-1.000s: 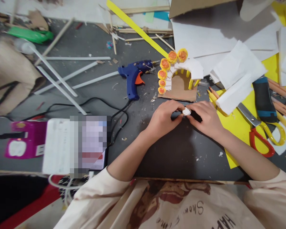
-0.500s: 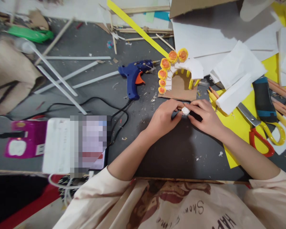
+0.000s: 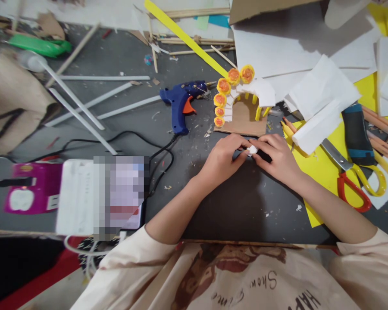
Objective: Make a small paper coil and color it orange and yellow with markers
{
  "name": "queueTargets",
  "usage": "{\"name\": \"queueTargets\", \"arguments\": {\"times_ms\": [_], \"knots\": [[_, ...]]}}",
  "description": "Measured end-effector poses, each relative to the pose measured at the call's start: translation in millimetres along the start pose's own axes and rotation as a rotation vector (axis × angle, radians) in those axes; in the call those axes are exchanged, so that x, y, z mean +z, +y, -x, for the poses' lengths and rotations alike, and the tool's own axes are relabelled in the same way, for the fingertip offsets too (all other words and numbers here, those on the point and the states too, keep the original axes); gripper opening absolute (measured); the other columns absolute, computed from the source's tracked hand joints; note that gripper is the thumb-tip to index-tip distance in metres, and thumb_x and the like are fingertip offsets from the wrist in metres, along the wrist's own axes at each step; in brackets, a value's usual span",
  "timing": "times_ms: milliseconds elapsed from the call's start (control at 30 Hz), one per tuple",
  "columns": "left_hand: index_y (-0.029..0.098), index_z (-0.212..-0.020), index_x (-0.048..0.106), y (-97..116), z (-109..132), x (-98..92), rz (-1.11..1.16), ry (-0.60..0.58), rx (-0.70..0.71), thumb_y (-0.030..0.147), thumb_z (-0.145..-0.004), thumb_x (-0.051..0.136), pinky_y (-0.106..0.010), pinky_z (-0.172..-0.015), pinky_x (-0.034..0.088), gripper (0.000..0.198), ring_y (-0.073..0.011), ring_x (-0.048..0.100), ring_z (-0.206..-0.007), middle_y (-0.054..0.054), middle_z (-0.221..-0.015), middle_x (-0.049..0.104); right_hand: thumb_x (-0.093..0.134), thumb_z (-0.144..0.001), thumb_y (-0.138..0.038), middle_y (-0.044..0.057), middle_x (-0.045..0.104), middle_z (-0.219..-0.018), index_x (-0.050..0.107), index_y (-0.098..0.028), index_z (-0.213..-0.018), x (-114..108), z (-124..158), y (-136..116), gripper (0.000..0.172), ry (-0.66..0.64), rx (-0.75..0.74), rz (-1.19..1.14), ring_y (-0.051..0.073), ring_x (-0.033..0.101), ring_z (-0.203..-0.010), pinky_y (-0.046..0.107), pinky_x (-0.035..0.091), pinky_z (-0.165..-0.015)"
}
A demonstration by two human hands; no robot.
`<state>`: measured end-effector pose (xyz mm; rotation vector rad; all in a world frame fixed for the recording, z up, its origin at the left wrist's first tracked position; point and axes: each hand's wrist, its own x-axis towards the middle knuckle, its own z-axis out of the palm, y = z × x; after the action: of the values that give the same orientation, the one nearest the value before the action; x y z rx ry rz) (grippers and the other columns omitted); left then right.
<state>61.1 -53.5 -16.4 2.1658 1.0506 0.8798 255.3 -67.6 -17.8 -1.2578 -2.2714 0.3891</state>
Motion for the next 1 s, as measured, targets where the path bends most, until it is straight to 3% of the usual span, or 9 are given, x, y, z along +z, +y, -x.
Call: {"name": "queueTargets", "arguments": {"times_ms": [167,500,667,767,867,1000], "knots": [[0.018,-0.096,0.059,1.5,0.0,0.8,-0.062,-0.056,-0.029,0.013,-0.08,0.064,-0.029,-0.079,0.045,0.017,-0.0184,0.063,-0.092,-0.004,-0.096,0.068,0.053,-0.093,-0.029,0.01,0.066,-0.093,0.067,-0.015,-0.116,-1.1,0.5,-0.1,0.03,-0.005,0.003,0.014,0.024,0.057,-0.087,0.039,0.047,-0.074],[0.017,-0.101,0.059,-3.5,2.7,2.5,-0.163,-0.055,0.048,0.019,-0.091,0.056,-0.029,-0.078,0.047,0.011,-0.0191,0.065,-0.094,-0.007,-0.099,0.069,0.057,-0.092,-0.031,0.008,0.069,-0.091,0.068,-0.017,-0.114,-2.1,1.3,2.2,0.028,0.025,0.012,-0.088,0.023,0.061,-0.086,0.038,0.05,-0.075],[0.017,-0.103,0.059,-4.1,4.0,4.6,-0.228,-0.058,0.07,0.018,-0.09,0.054,-0.033,-0.083,0.048,0.014,-0.0216,0.064,-0.098,-0.009,-0.103,0.069,0.059,-0.09,-0.026,0.004,0.071,-0.09,0.066,-0.021,-0.108,-14.6,-1.3,2.1,0.02,0.099,0.166,-0.221,0.018,0.065,-0.083,0.035,0.052,-0.078],[0.017,-0.104,0.058,-4.0,3.5,5.2,-0.257,-0.051,0.086,0.017,-0.09,0.052,-0.032,-0.082,0.048,0.015,-0.0211,0.064,-0.098,-0.009,-0.102,0.069,0.055,-0.091,-0.026,0.002,0.07,-0.091,0.064,-0.024,-0.103,-25.5,-3.6,12.3,0.015,0.218,0.307,-0.234,0.017,0.065,-0.082,0.034,0.053,-0.077],[0.017,-0.104,0.057,-3.9,3.0,5.4,-0.258,-0.037,0.11,0.017,-0.09,0.052,-0.031,-0.082,0.048,0.015,-0.0205,0.064,-0.098,-0.009,-0.102,0.069,0.051,-0.092,-0.025,0.003,0.067,-0.093,0.061,-0.024,-0.1,-39.4,-6.9,24.3,0.013,0.288,0.373,-0.127,0.018,0.064,-0.084,0.035,0.052,-0.075],[0.017,-0.106,0.058,-3.3,3.0,5.5,-0.261,-0.06,0.084,0.016,-0.089,0.052,-0.032,-0.084,0.049,0.018,-0.0207,0.064,-0.096,-0.008,-0.102,0.069,0.057,-0.086,-0.02,0.01,0.065,-0.096,0.061,-0.022,-0.091,-60.4,-10.4,27.0,0.007,0.127,0.301,0.222,0.028,0.06,-0.097,0.046,0.048,-0.087]]}}
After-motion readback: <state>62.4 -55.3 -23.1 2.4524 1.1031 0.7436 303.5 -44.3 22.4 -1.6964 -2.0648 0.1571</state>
